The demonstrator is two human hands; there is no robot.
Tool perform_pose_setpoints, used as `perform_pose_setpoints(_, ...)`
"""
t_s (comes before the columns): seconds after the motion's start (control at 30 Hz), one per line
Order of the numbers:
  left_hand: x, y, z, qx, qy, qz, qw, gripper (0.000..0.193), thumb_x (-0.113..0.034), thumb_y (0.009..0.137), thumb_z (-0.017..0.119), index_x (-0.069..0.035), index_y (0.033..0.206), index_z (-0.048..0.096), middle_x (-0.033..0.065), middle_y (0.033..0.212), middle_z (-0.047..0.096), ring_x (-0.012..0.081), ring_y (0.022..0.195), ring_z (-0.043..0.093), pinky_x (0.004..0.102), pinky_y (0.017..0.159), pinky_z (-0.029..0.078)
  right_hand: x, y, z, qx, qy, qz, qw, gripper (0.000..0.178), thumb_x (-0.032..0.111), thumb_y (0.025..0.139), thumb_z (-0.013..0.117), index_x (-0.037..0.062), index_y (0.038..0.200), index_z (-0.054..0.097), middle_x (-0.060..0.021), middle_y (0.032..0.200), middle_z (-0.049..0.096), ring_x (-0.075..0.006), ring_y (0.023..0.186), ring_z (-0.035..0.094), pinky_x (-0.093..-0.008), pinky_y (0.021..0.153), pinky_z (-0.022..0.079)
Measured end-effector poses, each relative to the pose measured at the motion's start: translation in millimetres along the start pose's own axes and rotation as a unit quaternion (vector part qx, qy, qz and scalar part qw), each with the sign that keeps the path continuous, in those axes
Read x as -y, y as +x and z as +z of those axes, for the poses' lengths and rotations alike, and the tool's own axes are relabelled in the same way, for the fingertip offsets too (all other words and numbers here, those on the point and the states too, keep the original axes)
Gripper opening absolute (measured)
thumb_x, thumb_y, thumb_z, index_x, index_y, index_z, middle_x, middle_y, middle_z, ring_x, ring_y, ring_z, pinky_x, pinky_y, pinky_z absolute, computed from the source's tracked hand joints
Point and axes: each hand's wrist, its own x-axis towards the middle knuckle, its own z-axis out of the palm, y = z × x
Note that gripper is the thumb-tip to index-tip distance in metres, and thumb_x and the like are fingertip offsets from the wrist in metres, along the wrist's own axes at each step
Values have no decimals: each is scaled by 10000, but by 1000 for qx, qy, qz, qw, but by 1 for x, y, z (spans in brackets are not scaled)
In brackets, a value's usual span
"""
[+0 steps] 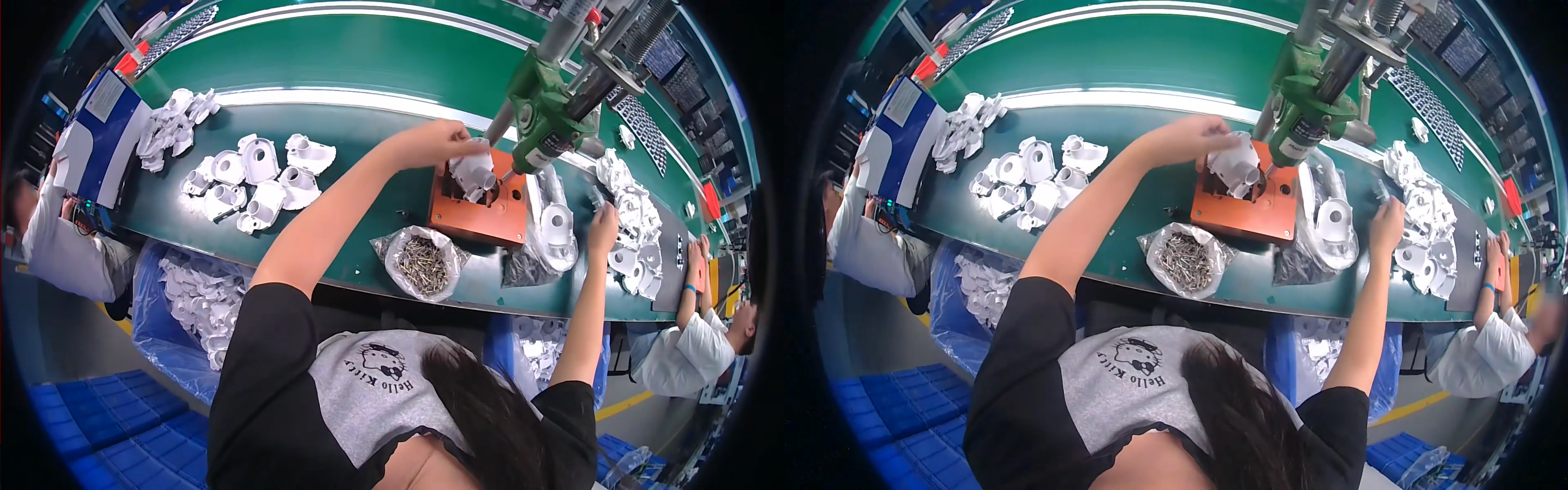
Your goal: Assembling small white plastic components using a manual press machine on an assembly line.
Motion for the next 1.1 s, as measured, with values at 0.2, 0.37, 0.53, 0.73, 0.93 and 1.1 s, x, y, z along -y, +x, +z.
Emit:
perform_pose_setpoints(0.2,4,-1,7,-97,14,7,995,318,-256,820,604,17,966,535,84,687,592,148,531,584,278,455,444,34,-21,-50,-25,418,172,892,323,181,970,432,90,1277,468,-26,936,545,-115,695,597,-223,552,421)
perform_pose_setpoints(0.37,48,20,-26,-244,-394,13,886,397,-276,832,608,54,1032,516,128,774,632,196,686,644,305,564,482,62,-41,-88,8,607,196,770,401,172,960,446,83,1348,398,-27,918,514,-131,683,511,-241,575,420)
perform_pose_setpoints(0.53,92,16,-43,-341,52,-121,931,516,-394,825,594,15,1132,524,184,883,640,284,874,641,407,712,497,83,-54,-92,84,725,297,616,430,385,956,434,153,1317,414,-32,947,528,-148,736,495,-272,631,406)
perform_pose_setpoints(0.73,87,-83,-81,-284,453,-284,796,451,-433,835,528,-47,1065,570,186,970,651,360,902,625,461,775,490,96,-64,-94,238,845,179,444,403,538,908,424,147,996,466,-17,745,400,-212,662,489,-332,632,414)
perform_pose_setpoints(0.93,130,-106,-89,-225,456,-243,826,352,-333,843,537,-41,1039,542,155,880,663,355,844,637,465,723,503,168,-63,-111,262,779,122,556,411,423,848,546,153,1128,417,-105,1019,497,-238,797,551,-350,668,502)
perform_pose_setpoints(1.1,46,-101,-19,-152,-210,60,964,355,-57,771,639,-24,1058,432,116,975,593,161,838,605,305,680,496,242,-74,-126,256,695,13,672,687,228,672,744,108,1212,337,-169,1298,424,-210,983,554,-322,790,523)
